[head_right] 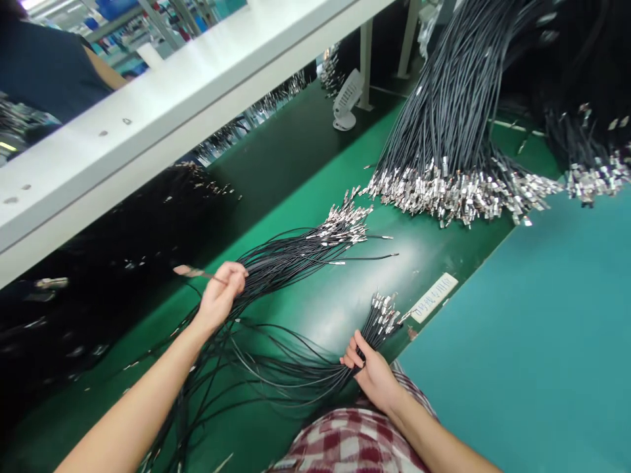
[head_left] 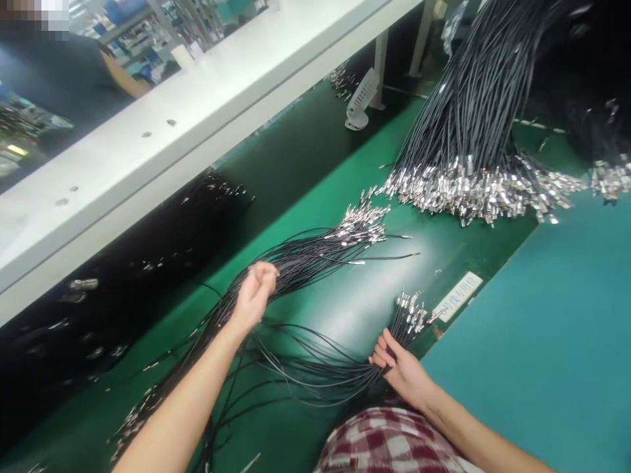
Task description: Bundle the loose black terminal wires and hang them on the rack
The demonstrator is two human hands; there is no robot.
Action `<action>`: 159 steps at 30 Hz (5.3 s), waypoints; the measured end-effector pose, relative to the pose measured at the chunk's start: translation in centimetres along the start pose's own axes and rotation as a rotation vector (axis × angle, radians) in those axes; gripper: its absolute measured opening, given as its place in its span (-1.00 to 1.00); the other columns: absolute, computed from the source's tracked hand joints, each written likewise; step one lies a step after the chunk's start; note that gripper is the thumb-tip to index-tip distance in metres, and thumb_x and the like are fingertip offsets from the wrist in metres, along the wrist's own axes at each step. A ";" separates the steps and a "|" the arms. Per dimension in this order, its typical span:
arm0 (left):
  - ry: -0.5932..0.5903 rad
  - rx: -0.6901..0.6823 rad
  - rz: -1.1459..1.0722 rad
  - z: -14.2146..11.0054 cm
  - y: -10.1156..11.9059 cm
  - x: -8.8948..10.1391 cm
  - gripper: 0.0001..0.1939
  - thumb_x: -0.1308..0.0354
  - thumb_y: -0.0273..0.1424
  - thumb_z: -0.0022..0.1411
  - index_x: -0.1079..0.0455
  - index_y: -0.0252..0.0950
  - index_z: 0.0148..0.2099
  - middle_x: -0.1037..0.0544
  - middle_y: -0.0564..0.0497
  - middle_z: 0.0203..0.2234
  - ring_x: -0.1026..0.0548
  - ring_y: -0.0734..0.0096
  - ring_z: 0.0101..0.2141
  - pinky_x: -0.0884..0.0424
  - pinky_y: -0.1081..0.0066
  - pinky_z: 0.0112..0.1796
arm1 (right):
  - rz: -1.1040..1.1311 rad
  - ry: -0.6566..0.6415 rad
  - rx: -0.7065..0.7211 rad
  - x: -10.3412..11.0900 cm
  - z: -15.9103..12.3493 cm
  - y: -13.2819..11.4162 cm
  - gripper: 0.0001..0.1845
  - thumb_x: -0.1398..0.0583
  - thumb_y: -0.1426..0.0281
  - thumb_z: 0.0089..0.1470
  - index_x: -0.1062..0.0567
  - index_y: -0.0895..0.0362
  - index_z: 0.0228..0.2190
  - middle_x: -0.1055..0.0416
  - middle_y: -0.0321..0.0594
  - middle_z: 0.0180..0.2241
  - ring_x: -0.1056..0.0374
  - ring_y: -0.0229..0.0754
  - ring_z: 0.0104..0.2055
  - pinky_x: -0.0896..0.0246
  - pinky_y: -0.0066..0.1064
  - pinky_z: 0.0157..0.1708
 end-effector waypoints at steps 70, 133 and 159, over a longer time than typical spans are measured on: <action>-0.723 0.068 0.484 -11.5 -3.6 -19.6 -0.85 0.07 -0.41 0.35 -0.31 -0.26 -0.24 -0.52 -0.08 -0.29 -0.49 0.26 -0.23 -0.32 0.35 -0.20 | 0.178 0.253 0.057 2.8 0.7 -1.5 -0.61 -0.47 0.30 -0.20 -0.54 0.15 -0.30 -0.29 -0.38 -0.53 -0.13 -0.41 -0.59 -0.31 -0.47 -0.49; -0.601 -0.302 0.730 -1.5 -0.4 -23.1 -0.89 0.01 -0.51 0.29 -0.33 -0.34 -0.20 -0.47 -0.19 -0.21 -0.41 0.13 -0.13 -0.32 0.22 -0.09 | 0.171 0.242 0.013 3.5 0.4 -0.9 -0.64 -0.43 0.27 -0.11 -0.39 0.14 -0.63 -0.30 -0.34 -0.61 -0.31 -0.25 -0.51 -0.38 -0.33 -0.33; -0.708 -0.143 0.511 -15.4 -0.7 -17.3 -0.67 0.23 -0.40 0.43 -0.37 -0.30 -0.17 -0.50 -0.08 -0.38 -0.47 0.26 -0.32 -0.37 0.32 -0.22 | 0.209 0.064 0.104 1.6 -0.8 -1.9 -0.66 -0.46 0.26 -0.18 -0.48 0.11 -0.40 -0.26 -0.44 -0.60 -0.26 -0.30 -0.47 -0.28 -0.39 -0.26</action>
Point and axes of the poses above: each hand's wrist, its own z-axis towards the middle knuckle, its own x-axis out of the back of the hand, y = z × x, the point moved 6 cm from there along z, towards the middle knuckle
